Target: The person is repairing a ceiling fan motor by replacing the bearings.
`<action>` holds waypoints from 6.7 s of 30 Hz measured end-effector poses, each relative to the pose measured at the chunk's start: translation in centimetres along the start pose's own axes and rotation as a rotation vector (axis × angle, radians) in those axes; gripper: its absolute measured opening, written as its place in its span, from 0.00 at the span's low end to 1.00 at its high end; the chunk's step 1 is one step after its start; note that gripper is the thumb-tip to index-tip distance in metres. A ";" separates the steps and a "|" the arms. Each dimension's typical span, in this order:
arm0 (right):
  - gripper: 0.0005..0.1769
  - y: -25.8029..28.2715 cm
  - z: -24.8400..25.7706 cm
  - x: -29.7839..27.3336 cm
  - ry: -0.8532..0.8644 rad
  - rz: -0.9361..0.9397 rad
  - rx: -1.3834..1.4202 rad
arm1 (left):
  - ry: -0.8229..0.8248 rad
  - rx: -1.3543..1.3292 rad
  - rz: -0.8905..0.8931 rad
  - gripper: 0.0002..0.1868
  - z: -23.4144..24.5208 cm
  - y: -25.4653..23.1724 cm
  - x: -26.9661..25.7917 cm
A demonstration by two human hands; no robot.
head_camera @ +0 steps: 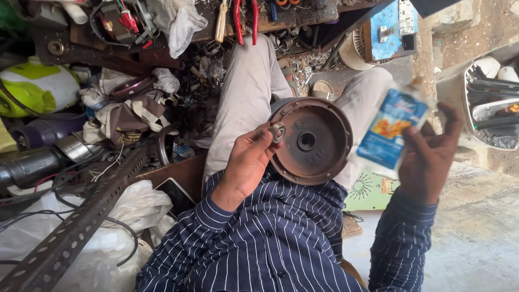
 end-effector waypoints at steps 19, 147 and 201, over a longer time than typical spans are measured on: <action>0.37 0.4 1.4 0.1 -0.062 0.070 0.095 | 0.082 2.269 -0.237 0.13 -7.3 0.6 3.7; 0.47 -0.7 -8.8 -5.8 0.785 0.890 -1.108 | 0.244 -0.092 0.113 0.10 -2.2 3.2 -4.0; 0.53 0.4 -9.8 -4.1 0.929 0.382 -0.619 | 0.258 -0.070 0.058 0.10 -1.9 3.3 -4.1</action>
Point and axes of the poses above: each hand's wrist, its own x-axis towards the middle knuckle, its own z-axis out of the back of the hand, y = z × x, the point moved 2 cm from there along x, towards the middle knuckle, and after that the axes turned 5 degrees about z, right-handed, at the moved point
